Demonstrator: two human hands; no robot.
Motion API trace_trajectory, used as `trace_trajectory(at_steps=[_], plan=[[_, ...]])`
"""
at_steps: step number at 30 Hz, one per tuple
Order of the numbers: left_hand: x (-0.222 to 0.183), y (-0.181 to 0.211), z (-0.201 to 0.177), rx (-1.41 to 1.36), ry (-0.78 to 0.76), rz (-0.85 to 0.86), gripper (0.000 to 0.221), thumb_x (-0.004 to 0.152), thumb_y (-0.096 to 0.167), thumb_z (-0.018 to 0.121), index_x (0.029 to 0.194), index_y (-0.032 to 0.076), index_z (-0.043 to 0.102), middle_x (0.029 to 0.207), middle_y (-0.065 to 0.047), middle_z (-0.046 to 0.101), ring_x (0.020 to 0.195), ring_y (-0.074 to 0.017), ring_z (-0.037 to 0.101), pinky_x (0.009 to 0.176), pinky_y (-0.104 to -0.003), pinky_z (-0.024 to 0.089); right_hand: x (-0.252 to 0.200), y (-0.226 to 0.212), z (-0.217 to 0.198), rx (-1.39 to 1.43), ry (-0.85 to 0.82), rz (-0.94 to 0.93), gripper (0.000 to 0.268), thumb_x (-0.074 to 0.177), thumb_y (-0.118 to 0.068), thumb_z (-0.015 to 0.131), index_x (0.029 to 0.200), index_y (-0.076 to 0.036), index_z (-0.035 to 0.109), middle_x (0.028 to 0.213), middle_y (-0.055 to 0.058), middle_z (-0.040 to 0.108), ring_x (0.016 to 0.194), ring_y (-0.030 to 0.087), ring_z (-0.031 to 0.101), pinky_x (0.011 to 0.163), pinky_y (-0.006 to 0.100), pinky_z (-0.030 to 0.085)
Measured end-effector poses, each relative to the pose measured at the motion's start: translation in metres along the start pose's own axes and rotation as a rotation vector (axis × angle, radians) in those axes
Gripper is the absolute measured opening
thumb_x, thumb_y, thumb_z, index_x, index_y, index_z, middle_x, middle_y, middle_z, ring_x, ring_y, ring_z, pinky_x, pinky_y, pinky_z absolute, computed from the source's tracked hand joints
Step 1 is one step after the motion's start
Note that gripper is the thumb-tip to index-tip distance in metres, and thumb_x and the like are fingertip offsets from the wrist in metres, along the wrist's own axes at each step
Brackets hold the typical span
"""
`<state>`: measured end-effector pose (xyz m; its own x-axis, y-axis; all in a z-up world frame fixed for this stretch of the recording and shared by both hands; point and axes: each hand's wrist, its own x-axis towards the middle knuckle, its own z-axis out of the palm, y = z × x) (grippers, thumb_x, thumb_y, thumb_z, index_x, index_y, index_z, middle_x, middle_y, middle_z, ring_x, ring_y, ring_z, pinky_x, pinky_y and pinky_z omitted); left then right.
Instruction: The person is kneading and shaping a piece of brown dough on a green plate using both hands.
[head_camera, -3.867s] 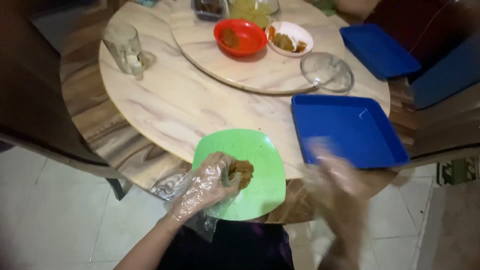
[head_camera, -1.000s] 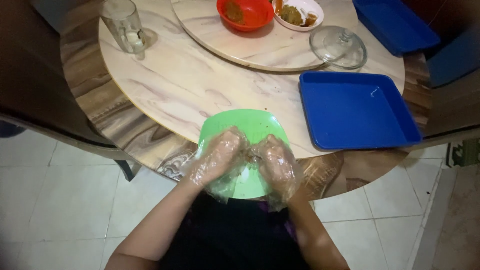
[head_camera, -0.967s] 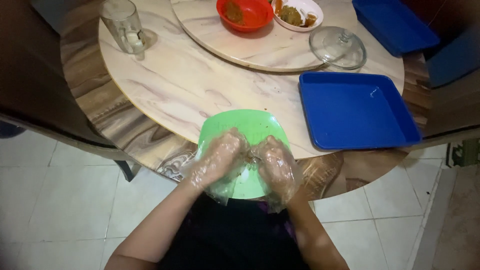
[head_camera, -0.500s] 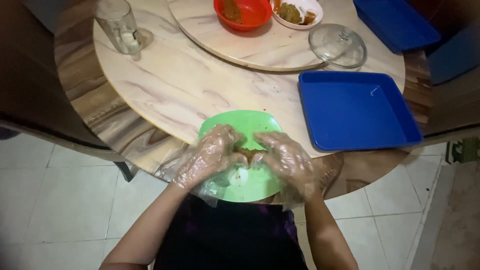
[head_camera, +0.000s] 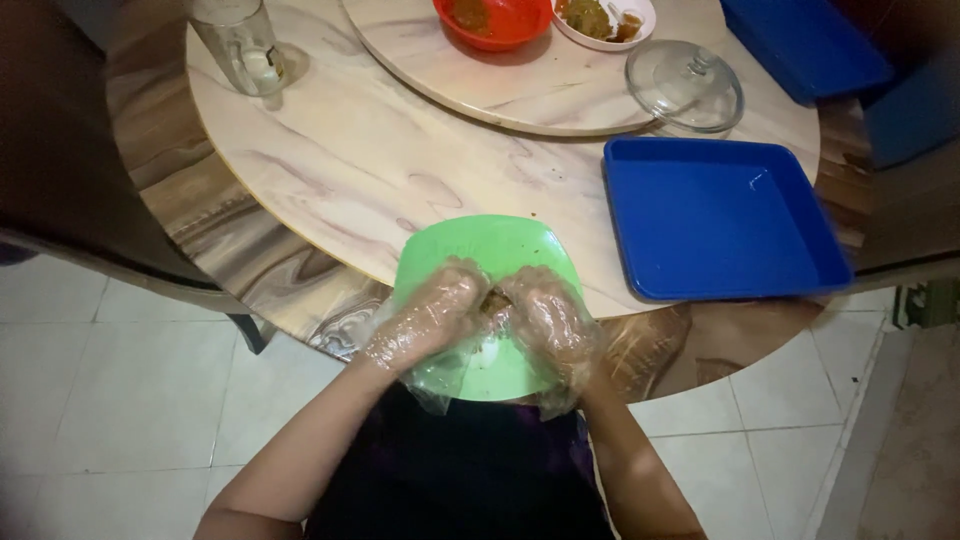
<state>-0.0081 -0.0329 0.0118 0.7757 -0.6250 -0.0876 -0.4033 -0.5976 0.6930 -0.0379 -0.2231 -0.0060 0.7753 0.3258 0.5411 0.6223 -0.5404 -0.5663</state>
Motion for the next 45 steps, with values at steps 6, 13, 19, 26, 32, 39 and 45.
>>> trace_trajectory(at_steps=[6, 13, 19, 26, 32, 39, 45], plan=[[0.007, -0.032, 0.041, 0.140, 0.179, 0.173, 0.011, 0.075, 0.003, 0.078, 0.082, -0.002, 0.071, 0.083, -0.019, 0.067, 0.087, -0.0398, 0.070, 0.075, -0.045, 0.061, 0.013, -0.022, -0.010, -0.277, -0.380, 0.402, 0.011, 0.089, -0.016, 0.065, 0.078, -0.013, 0.063, 0.073, 0.005, 0.058, 0.076, 0.030, 0.062, 0.067, 0.043, 0.050], [-0.007, -0.012, 0.012, 0.074, 0.139, 0.049, 0.023, 0.081, 0.015, 0.081, 0.097, 0.001, 0.073, 0.092, -0.020, 0.069, 0.095, -0.0391, 0.070, 0.084, -0.045, 0.059, -0.001, 0.007, 0.012, -0.133, -0.450, 0.503, 0.006, 0.092, -0.009, 0.066, 0.091, -0.010, 0.072, 0.084, 0.010, 0.064, 0.088, 0.031, 0.065, 0.078, 0.043, 0.053], [-0.030, -0.005, -0.034, 0.072, 0.050, -0.004, 0.043, 0.075, 0.023, 0.085, 0.110, 0.003, 0.070, 0.104, -0.022, 0.069, 0.109, -0.0434, 0.066, 0.094, -0.055, 0.054, 0.012, -0.021, -0.057, -0.007, -0.483, 0.184, 0.047, 0.094, -0.041, 0.065, 0.122, -0.004, 0.068, 0.095, 0.019, 0.069, 0.098, 0.034, 0.067, 0.092, 0.048, 0.053], [-0.005, -0.043, 0.010, 0.215, 0.026, -0.237, 0.028, 0.086, 0.040, 0.072, 0.101, 0.017, 0.069, 0.098, -0.006, 0.067, 0.104, -0.0303, 0.071, 0.085, -0.054, 0.059, -0.022, 0.000, -0.020, -0.118, -0.107, 0.041, 0.028, 0.097, -0.024, 0.068, 0.118, -0.006, 0.067, 0.093, 0.006, 0.067, 0.090, 0.023, 0.067, 0.081, 0.033, 0.056], [-0.024, -0.003, -0.009, 0.168, 0.104, -0.209, 0.017, 0.086, 0.025, 0.073, 0.100, 0.015, 0.072, 0.099, -0.005, 0.069, 0.105, -0.0321, 0.069, 0.088, -0.056, 0.057, -0.024, -0.003, -0.012, -0.327, 0.014, -0.020, 0.010, 0.100, -0.025, 0.067, 0.095, -0.016, 0.070, 0.076, -0.002, 0.064, 0.074, 0.016, 0.063, 0.066, 0.025, 0.051], [-0.018, -0.025, -0.002, 0.203, 0.075, -0.156, 0.027, 0.089, 0.028, 0.068, 0.113, 0.015, 0.069, 0.110, -0.009, 0.068, 0.116, -0.0307, 0.065, 0.093, -0.057, 0.056, 0.000, 0.005, -0.026, -0.124, -0.129, 0.022, 0.015, 0.089, -0.029, 0.076, 0.093, -0.015, 0.076, 0.073, 0.001, 0.067, 0.077, 0.022, 0.066, 0.075, 0.032, 0.055], [-0.045, 0.016, -0.044, 0.149, -0.025, -0.187, 0.036, 0.089, 0.035, 0.069, 0.120, 0.019, 0.064, 0.119, -0.006, 0.063, 0.123, -0.0291, 0.061, 0.102, -0.052, 0.053, 0.034, -0.056, -0.052, -0.230, -0.452, 0.243, 0.032, 0.090, -0.028, 0.073, 0.119, -0.016, 0.072, 0.091, 0.008, 0.072, 0.091, 0.027, 0.070, 0.082, 0.039, 0.060]])
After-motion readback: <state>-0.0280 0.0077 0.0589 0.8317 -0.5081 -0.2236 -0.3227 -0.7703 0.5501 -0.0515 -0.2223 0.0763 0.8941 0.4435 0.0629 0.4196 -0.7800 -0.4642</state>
